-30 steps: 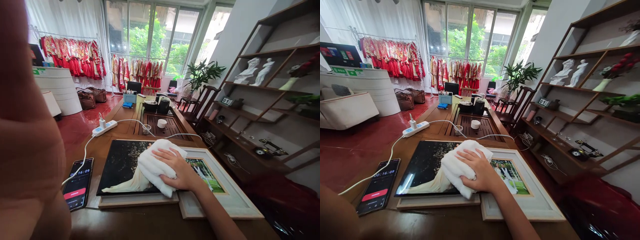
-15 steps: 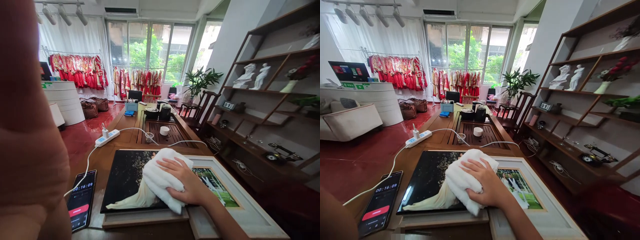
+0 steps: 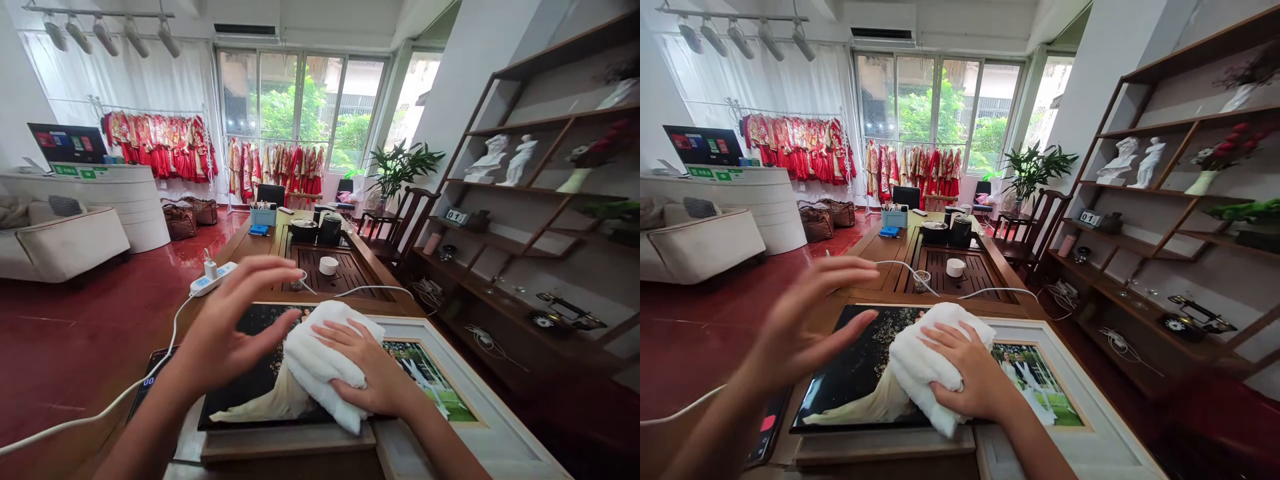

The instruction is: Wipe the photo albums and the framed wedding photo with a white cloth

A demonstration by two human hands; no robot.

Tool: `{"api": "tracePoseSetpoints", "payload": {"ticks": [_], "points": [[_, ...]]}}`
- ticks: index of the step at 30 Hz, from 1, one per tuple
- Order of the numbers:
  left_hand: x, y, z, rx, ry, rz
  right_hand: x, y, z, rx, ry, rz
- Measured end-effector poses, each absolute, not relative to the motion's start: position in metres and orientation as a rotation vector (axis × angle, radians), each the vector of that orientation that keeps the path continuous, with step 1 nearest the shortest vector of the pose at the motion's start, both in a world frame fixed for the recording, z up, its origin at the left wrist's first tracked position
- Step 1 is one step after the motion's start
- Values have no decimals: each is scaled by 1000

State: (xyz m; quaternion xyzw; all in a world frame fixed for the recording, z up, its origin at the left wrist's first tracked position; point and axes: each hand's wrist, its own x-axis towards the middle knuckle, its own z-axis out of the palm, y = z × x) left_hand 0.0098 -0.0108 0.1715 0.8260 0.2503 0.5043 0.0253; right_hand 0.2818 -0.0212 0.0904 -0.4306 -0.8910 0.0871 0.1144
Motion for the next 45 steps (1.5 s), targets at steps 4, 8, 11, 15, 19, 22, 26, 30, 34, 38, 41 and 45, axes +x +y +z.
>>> {"api": "tracePoseSetpoints", "payload": {"ticks": [4, 8, 11, 15, 19, 22, 26, 30, 34, 38, 41, 45], "points": [[15, 31, 115, 2761, 1288, 1002, 282, -21, 90, -1278, -2604, 259], [9, 53, 65, 2700, 1508, 678, 281, -21, 90, -1279, -2608, 268], [4, 53, 50, 2668, 1470, 614, 280, -21, 90, -1272, -2608, 247], [0, 51, 44, 2659, 1433, 639, 285, -18, 88, -1298, -2572, 190], [0, 52, 43, 2645, 1432, 653, 298, -10, 82, -1428, -2472, 100], [0, 51, 43, 2637, 1428, 681, 302, -7, 82, -1476, -2424, 46], [-1, 52, 42, 2635, 1407, 704, 282, -17, 90, -1366, -2528, 113], [-1, 53, 39, 2641, 1409, 728, 248, -32, 100, -1119, -2716, 310], [-1, 52, 37, 2642, 1427, 700, 233, -39, 103, -989, -2783, 407], [-1, 52, 37, 2624, 1424, 699, 251, -30, 99, -1141, -2687, 312], [-1, 52, 38, 2623, 1420, 695, 277, -19, 90, -1343, -2526, 145], [-1, 52, 40, 2641, 1412, 686, 299, -10, 81, -1520, -2379, 20]]}}
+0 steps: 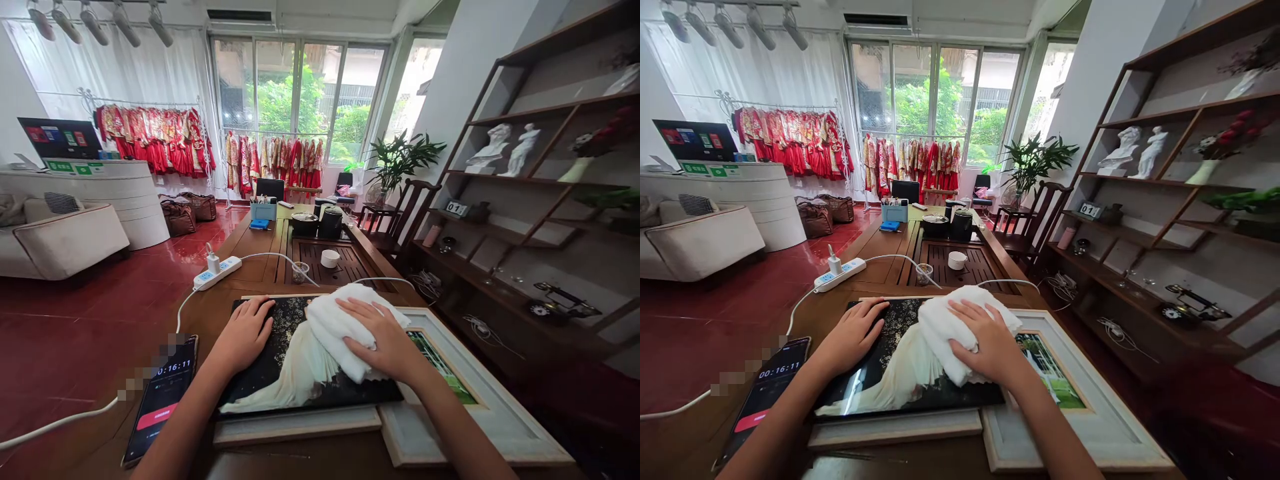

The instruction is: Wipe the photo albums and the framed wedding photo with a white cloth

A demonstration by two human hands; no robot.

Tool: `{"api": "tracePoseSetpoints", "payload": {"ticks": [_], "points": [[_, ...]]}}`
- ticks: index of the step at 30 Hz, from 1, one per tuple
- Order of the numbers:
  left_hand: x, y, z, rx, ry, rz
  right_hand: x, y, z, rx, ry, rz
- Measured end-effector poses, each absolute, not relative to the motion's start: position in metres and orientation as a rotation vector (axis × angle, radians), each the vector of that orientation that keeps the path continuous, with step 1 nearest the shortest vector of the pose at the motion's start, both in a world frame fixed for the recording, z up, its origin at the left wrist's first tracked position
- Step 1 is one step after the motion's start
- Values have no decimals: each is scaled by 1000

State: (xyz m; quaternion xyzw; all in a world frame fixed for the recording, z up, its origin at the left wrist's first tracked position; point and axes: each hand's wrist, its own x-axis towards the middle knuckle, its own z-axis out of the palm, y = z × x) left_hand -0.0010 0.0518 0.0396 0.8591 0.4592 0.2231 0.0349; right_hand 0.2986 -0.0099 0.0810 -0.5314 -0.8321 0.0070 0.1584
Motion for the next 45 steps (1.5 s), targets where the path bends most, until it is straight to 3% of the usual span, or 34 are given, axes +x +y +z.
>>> {"api": "tracePoseSetpoints", "payload": {"ticks": [13, 25, 37, 45], "points": [[0, 52, 37, 2662, 1428, 700, 232, -41, 102, -1037, -2741, 425], [0, 50, 41, 2649, 1452, 630, 289, -13, 80, -1565, -2369, 26], [0, 53, 36, 2657, 1439, 690, 227, -43, 98, -1032, -2747, 392], [0, 52, 39, 2668, 1441, 679, 267, -29, 91, -1279, -2630, 217]]}}
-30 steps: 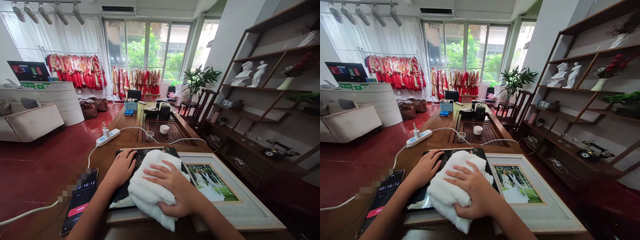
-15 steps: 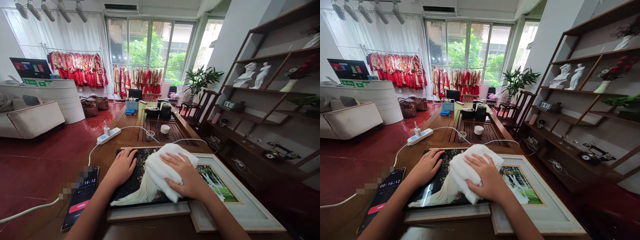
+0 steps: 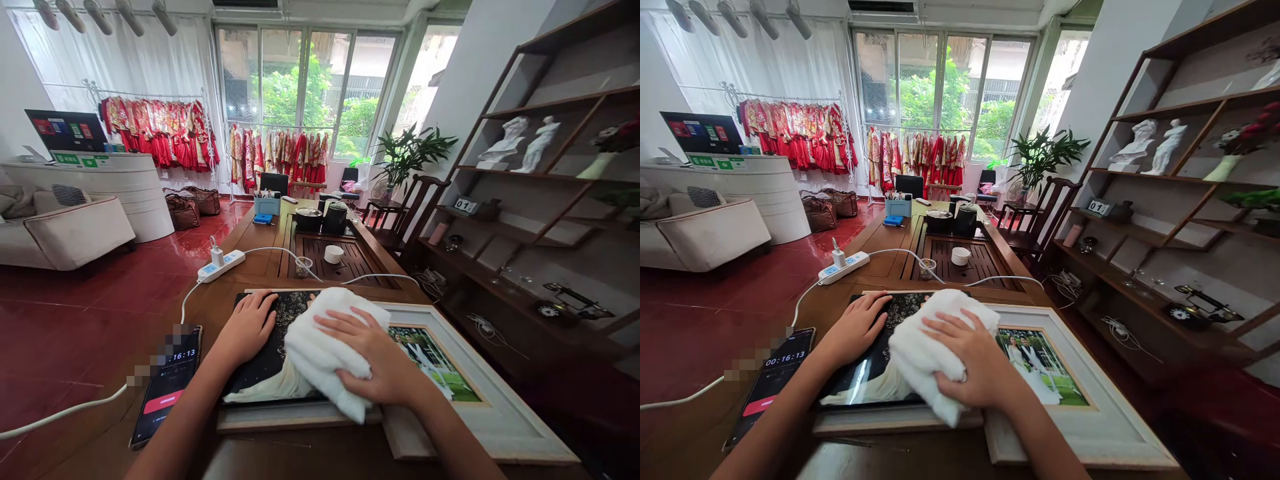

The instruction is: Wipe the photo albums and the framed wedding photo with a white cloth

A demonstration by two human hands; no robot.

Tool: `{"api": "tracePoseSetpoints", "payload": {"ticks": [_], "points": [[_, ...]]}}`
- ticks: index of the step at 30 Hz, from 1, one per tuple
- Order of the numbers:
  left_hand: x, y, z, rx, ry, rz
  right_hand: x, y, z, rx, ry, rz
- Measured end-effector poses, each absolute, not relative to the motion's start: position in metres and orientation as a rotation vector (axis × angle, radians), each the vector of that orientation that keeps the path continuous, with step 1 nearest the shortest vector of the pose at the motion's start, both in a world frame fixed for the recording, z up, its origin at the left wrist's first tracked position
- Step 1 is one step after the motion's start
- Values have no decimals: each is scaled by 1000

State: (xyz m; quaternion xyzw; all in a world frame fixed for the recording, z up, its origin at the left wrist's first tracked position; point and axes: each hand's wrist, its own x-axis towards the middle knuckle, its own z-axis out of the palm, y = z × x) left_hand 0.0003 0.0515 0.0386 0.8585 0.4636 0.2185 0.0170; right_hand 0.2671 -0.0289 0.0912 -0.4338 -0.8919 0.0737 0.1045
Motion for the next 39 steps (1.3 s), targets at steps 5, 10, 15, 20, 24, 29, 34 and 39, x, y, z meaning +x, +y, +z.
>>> {"api": "tracePoseSetpoints", "payload": {"ticks": [5, 10, 15, 20, 24, 29, 34, 39], "points": [[0, 50, 42, 2658, 1459, 655, 290, -19, 80, -1562, -2406, -7], [1, 49, 42, 2661, 1458, 666, 272, -25, 82, -1440, -2511, 42], [1, 50, 40, 2667, 1466, 676, 237, -38, 91, -1189, -2686, 245], [1, 51, 39, 2670, 1456, 680, 225, -41, 96, -1106, -2738, 335], [0, 50, 40, 2657, 1446, 695, 245, -28, 92, -1264, -2634, 225], [-1, 50, 40, 2653, 1427, 716, 286, -6, 75, -1587, -2351, -20], [-1, 50, 40, 2656, 1433, 707, 293, -3, 70, -1663, -2285, -92], [-1, 50, 38, 2659, 1434, 707, 258, -21, 81, -1455, -2467, 35]]}}
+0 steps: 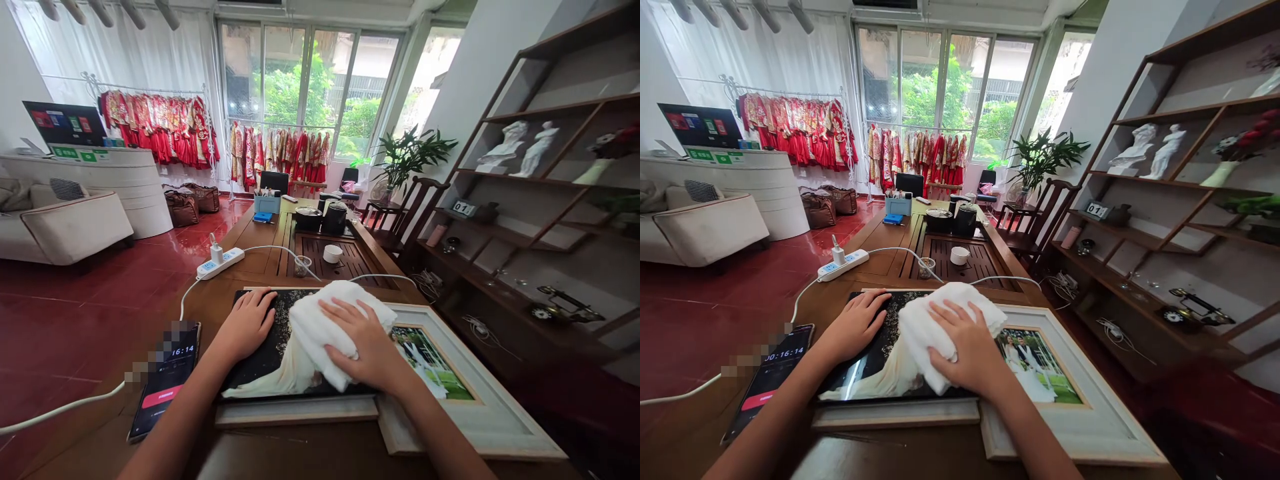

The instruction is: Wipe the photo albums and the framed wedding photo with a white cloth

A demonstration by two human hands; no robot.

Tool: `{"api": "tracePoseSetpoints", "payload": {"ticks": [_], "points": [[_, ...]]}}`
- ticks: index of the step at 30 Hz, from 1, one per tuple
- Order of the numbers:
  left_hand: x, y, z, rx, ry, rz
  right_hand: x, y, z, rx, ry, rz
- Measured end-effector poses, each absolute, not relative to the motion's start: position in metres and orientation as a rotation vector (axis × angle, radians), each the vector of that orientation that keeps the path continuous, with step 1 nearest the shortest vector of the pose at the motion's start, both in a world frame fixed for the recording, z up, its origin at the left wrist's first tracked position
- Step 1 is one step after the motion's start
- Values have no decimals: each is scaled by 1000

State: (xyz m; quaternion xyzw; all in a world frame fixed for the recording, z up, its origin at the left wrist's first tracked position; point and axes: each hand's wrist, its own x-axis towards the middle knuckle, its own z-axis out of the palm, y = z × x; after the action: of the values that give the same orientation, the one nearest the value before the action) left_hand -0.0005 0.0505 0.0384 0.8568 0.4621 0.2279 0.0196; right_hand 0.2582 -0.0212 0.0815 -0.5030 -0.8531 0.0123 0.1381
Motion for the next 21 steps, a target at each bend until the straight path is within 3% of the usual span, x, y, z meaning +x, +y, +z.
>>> {"api": "tracePoseSetpoints", "payload": {"ticks": [8, 21], "points": [[-1, 53, 37, 2653, 1427, 699, 222, -37, 92, -1168, -2643, 317], [-2, 49, 42, 2647, 1426, 699, 286, 20, 74, -1640, -2316, -69]]}}
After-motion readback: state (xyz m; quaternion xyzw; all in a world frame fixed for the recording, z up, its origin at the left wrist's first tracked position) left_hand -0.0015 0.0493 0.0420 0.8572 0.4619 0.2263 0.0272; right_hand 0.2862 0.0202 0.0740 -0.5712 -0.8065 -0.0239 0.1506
